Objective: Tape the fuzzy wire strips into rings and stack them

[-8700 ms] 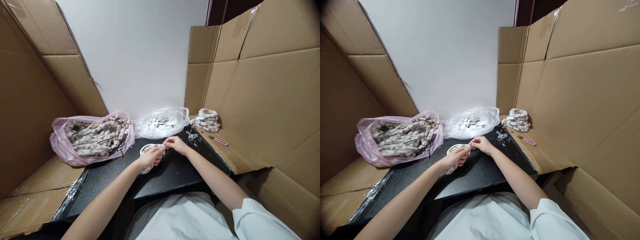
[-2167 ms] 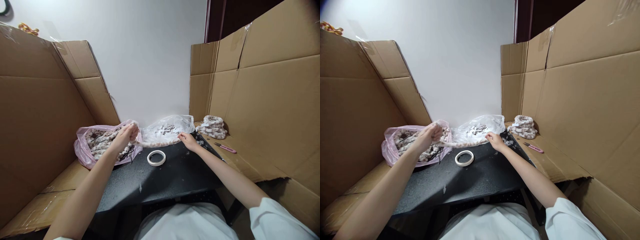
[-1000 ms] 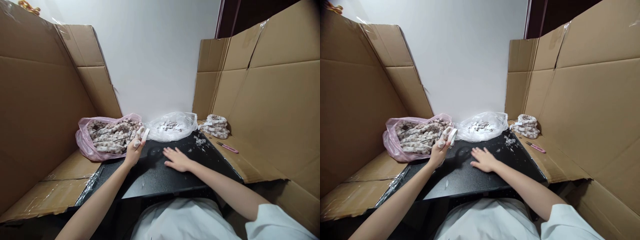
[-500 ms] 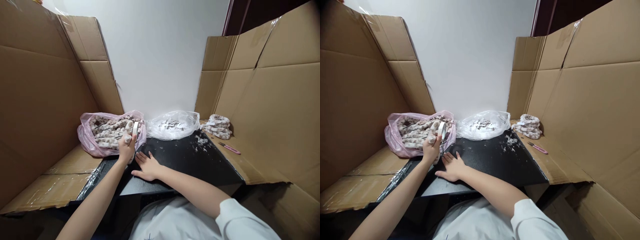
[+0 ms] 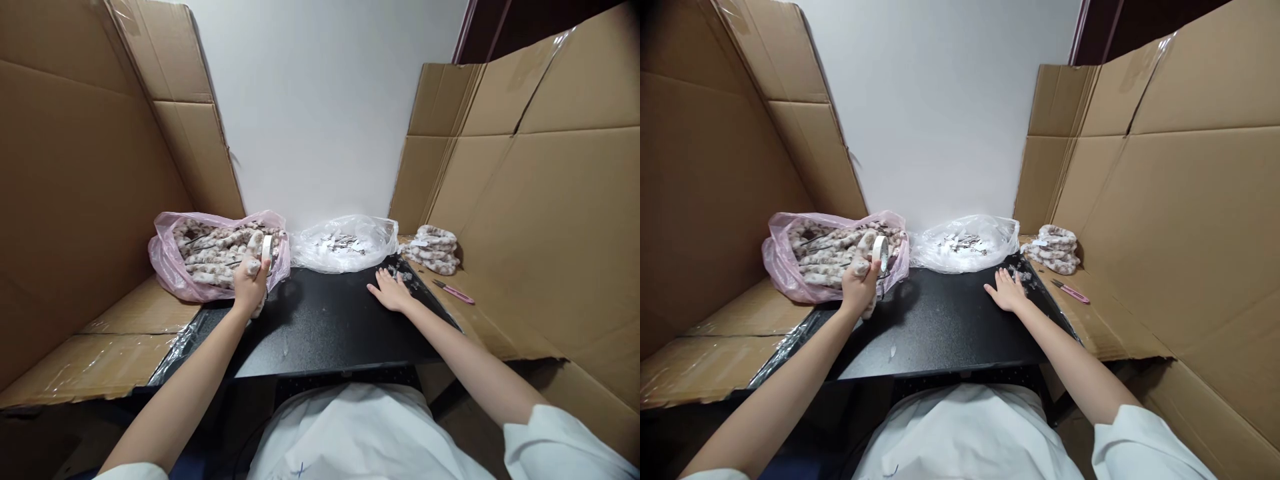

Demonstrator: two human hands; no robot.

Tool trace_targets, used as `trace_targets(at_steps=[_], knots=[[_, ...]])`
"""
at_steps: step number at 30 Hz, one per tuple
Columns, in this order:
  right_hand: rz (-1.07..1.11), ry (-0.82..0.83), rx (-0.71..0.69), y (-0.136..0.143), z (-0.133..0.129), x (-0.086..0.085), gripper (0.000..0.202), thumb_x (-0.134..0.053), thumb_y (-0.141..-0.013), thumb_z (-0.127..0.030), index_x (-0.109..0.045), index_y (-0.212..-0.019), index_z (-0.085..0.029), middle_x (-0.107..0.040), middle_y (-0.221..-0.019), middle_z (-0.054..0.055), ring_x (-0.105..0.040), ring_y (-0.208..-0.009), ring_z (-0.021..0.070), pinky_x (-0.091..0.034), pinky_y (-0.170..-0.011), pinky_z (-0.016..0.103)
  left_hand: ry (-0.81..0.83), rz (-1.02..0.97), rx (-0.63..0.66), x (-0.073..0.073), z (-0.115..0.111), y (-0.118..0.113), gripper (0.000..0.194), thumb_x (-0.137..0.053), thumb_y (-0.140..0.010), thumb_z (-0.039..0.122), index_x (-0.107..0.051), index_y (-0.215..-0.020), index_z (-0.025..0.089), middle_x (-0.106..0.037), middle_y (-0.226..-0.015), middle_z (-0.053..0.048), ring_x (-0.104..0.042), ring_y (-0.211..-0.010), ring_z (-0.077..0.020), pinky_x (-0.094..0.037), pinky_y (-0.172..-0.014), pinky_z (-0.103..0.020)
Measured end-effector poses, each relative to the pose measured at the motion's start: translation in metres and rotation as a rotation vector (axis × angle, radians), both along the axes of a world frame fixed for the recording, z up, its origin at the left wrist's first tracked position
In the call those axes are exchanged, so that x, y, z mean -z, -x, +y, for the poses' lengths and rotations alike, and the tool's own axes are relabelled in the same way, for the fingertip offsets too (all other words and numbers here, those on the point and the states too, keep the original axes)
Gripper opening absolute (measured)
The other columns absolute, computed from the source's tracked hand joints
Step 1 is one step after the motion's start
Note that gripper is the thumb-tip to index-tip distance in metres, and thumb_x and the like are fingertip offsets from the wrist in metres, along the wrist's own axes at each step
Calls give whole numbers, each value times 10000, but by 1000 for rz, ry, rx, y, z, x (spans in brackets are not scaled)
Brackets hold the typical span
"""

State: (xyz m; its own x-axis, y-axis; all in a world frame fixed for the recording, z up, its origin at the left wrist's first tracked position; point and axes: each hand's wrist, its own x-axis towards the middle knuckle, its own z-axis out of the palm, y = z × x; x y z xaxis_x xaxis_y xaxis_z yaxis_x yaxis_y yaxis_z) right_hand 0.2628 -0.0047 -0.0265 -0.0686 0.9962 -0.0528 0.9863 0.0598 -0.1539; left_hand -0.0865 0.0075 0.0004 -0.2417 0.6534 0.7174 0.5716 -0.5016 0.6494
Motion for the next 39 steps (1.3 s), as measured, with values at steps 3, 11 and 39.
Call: trace_targets(at_steps=[3, 11, 39], knots=[[101, -73, -166, 51, -13, -8, 762, -244, -913, -567, -235, -1462, -39, -158, -1538, 181, -79, -1442, 281, 8, -1136, 532, 9, -3, -5, 1, 1, 1, 310, -539, -822, 378, -404, -611, 195, -398, -600, 36, -379, -572, -110, -327, -560, -222], [257, -60, -627, 214, -9, 6, 754, -306, -899, -587, -265, -1449, -73, -190, -1534, 182, -129, -1437, 262, -68, -1140, 541, 4, 11, 8, -1, -2, 1, 328, -521, -828, 406, -392, -606, 202, -406, -596, 31, -368, -565, -117, -324, -559, -228], [171, -50, -238, 39, -4, 12, 804, -287, -882, -624, -220, -1476, -85, -147, -1554, 122, -117, -1442, 230, -103, -1161, 410, -108, 184, 48, 2, 1, -2, 334, -543, -820, 364, -405, -562, 203, -417, -559, 32, -390, -523, -124, -316, -539, -265]])
